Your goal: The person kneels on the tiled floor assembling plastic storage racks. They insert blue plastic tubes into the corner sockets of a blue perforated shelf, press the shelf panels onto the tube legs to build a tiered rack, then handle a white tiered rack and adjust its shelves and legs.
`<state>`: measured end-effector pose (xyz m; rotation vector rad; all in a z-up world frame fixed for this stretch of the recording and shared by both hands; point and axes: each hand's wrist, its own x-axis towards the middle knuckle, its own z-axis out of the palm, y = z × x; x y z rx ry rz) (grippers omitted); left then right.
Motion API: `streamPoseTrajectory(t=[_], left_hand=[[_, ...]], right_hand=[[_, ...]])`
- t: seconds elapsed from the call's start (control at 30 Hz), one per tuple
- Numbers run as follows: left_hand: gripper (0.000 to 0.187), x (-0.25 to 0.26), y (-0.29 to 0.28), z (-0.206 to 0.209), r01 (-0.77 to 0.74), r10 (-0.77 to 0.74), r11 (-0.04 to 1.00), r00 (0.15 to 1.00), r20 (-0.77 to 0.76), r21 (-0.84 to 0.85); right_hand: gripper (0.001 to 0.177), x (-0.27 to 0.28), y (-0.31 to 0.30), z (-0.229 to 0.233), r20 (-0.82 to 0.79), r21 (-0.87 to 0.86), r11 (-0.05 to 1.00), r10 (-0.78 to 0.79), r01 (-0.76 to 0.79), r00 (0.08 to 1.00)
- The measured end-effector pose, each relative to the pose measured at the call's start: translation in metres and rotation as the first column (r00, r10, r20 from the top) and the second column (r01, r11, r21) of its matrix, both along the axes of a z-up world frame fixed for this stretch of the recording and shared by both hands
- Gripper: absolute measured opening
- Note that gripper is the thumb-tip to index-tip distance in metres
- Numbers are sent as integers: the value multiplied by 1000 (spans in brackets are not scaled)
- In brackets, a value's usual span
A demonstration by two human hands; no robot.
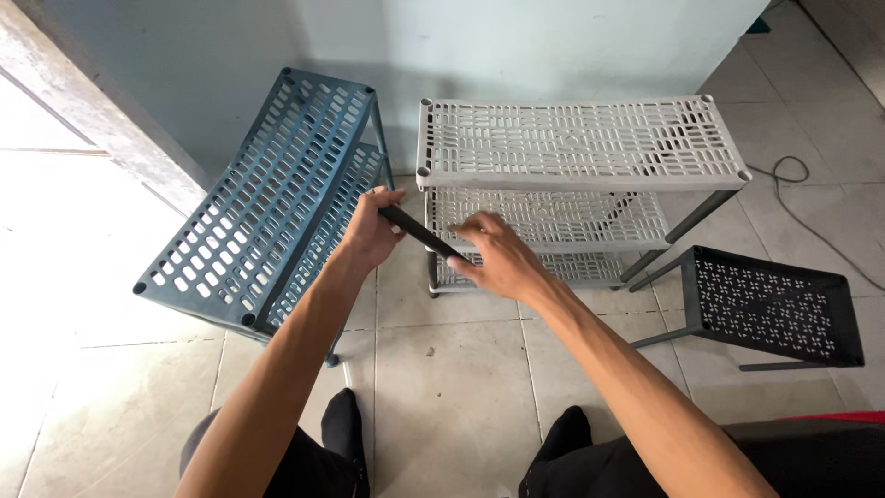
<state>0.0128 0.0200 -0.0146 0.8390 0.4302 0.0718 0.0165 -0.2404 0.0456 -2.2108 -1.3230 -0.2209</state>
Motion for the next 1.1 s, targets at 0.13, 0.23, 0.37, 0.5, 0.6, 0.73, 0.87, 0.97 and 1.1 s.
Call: streamPoseTrajectory(t=[0.13, 0.23, 0.37, 0.5, 0.6, 0.73, 0.87, 0.97, 1.1], left_hand=[[26, -18, 1, 12, 154, -140, 982, 982, 123, -108], [31, -28, -1, 18, 146, -138, 988, 983, 123, -53], [50, -40, -1, 16, 71, -84, 977, 995, 54, 200], [64, -45, 17, 0, -11, -13, 905, 999, 53, 425], [62, -54, 28, -21, -72, -18, 639, 994, 109, 766], [59, -77, 26, -46, -139, 28, 385, 990, 139, 913], [54, -95, 14, -66, -32, 123, 366, 992, -14, 930], [50, -108, 10, -88, 2, 121, 360, 991, -49, 933], [48, -122, 7, -129, 62, 112, 391, 987, -114, 918]], right_hand=[[41, -13, 0, 4, -226, -72, 997, -45, 30, 973], [30, -18, 1, 5, -500, -106, 992, -107, 62, 859], [25, -32, 4, -3, -523, 49, 997, -30, 65, 852], [23, -43, 10, -18, -530, 38, 990, -97, 137, 842], [23, -48, 18, -38, -527, 78, 984, -95, 160, 844], [24, -53, 37, -72, -553, 162, 966, -80, 201, 829], [25, -53, 54, -111, -549, 171, 952, -123, 255, 827], [24, -53, 66, -144, -561, 121, 953, -166, 279, 811], [26, -61, 79, -193, -678, -9, 947, -241, 320, 695]])
